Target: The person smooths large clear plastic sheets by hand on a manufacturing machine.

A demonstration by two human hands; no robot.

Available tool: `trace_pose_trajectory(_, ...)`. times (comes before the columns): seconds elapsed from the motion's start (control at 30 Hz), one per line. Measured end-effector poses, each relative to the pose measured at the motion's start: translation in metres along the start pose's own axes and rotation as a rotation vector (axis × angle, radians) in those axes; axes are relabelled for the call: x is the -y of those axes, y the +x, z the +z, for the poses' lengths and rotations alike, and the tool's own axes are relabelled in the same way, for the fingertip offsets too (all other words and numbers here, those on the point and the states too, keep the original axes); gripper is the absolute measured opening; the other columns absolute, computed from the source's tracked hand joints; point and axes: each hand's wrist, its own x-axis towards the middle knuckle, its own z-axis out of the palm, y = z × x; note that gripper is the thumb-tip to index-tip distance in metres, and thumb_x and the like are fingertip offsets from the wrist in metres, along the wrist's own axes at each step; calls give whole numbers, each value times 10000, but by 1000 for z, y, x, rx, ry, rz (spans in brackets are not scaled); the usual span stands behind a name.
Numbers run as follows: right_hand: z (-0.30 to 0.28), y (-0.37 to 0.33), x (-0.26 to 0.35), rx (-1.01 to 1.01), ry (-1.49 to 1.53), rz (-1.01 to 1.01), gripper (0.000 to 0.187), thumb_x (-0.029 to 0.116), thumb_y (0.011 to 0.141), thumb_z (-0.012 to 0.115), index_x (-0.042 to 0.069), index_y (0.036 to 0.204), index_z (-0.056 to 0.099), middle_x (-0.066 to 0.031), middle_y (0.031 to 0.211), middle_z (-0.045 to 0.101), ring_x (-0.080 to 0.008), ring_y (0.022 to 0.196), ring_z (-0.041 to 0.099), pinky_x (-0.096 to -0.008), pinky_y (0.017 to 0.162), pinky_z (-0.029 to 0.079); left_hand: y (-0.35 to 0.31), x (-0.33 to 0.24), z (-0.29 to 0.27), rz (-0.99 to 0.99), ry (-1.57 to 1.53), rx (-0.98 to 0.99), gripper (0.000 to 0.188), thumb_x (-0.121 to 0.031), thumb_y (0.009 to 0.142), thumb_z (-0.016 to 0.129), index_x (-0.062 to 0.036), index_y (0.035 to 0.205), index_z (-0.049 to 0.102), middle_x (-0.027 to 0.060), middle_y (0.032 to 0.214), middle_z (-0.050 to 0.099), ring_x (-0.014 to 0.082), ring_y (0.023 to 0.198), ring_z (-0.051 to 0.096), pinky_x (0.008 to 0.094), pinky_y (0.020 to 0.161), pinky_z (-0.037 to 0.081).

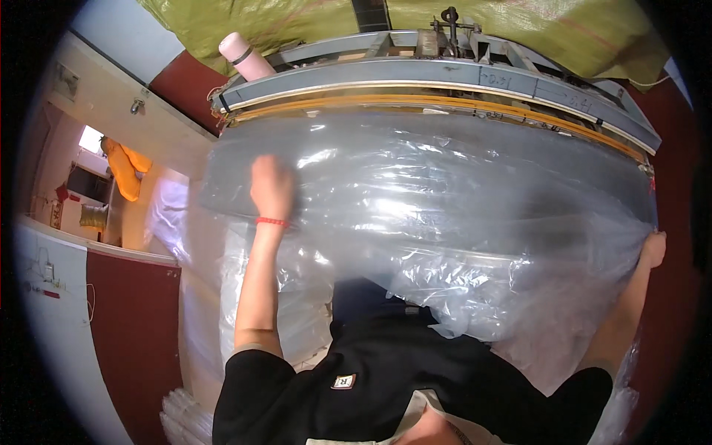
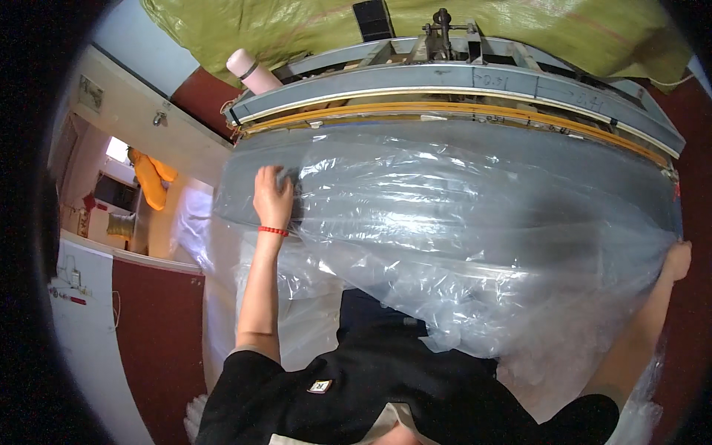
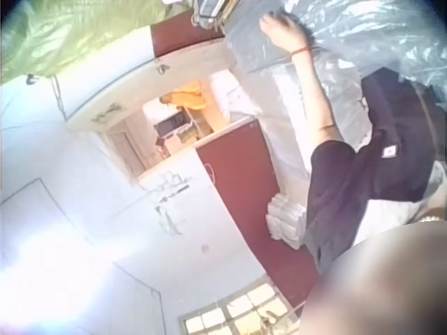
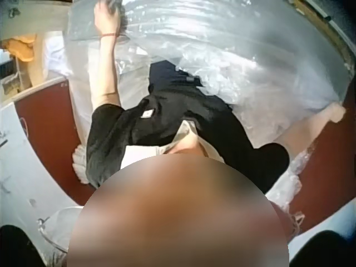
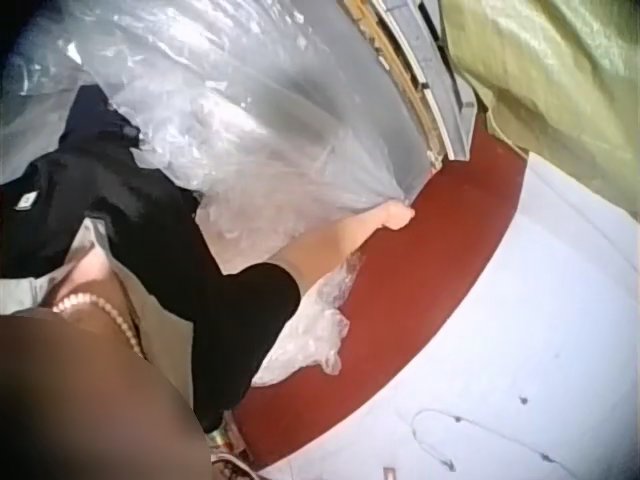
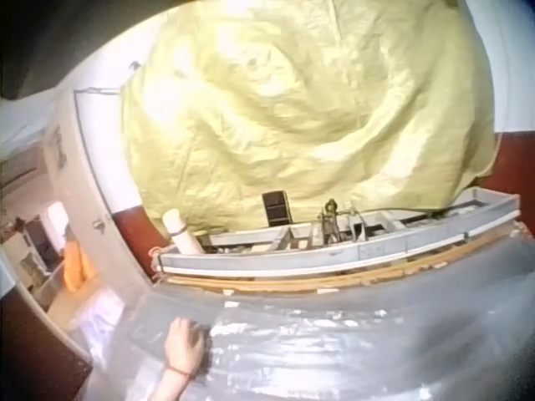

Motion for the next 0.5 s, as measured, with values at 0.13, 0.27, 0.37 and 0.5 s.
trace_pose_trajectory(0.13,12,13,3,-4,-11,16,331,349,833,386,119,1023,531,-147,1024,567,-344,938,537,-451,735,436,16,-15,12,736,-264,88,477,-159,784,542,-22,1213,386,157,1297,334,325,1226,265,364,992,252)
trace_pose_trajectory(0.27,11,17,2,37,-23,31,350,353,833,374,120,1045,528,-147,1029,566,-339,946,534,-453,741,433,5,-7,27,757,-91,286,545,-293,811,523,-17,1246,346,167,1319,302,335,1240,241,379,996,236)
trace_pose_trajectory(0.37,19,20,-7,53,-53,17,365,353,830,371,130,1079,517,-146,1033,565,-334,945,535,-449,748,431,-10,-5,18,747,-110,205,486,-282,803,535,-12,1190,419,169,1269,375,332,1184,333,371,956,295)
trace_pose_trajectory(0.5,-1,9,-1,2,101,66,376,398,816,428,128,1044,556,-133,1015,577,-314,915,547,-418,752,432,7,-2,25,604,-176,43,321,-225,786,554,-17,1031,538,152,987,573,297,920,528,349,787,423)
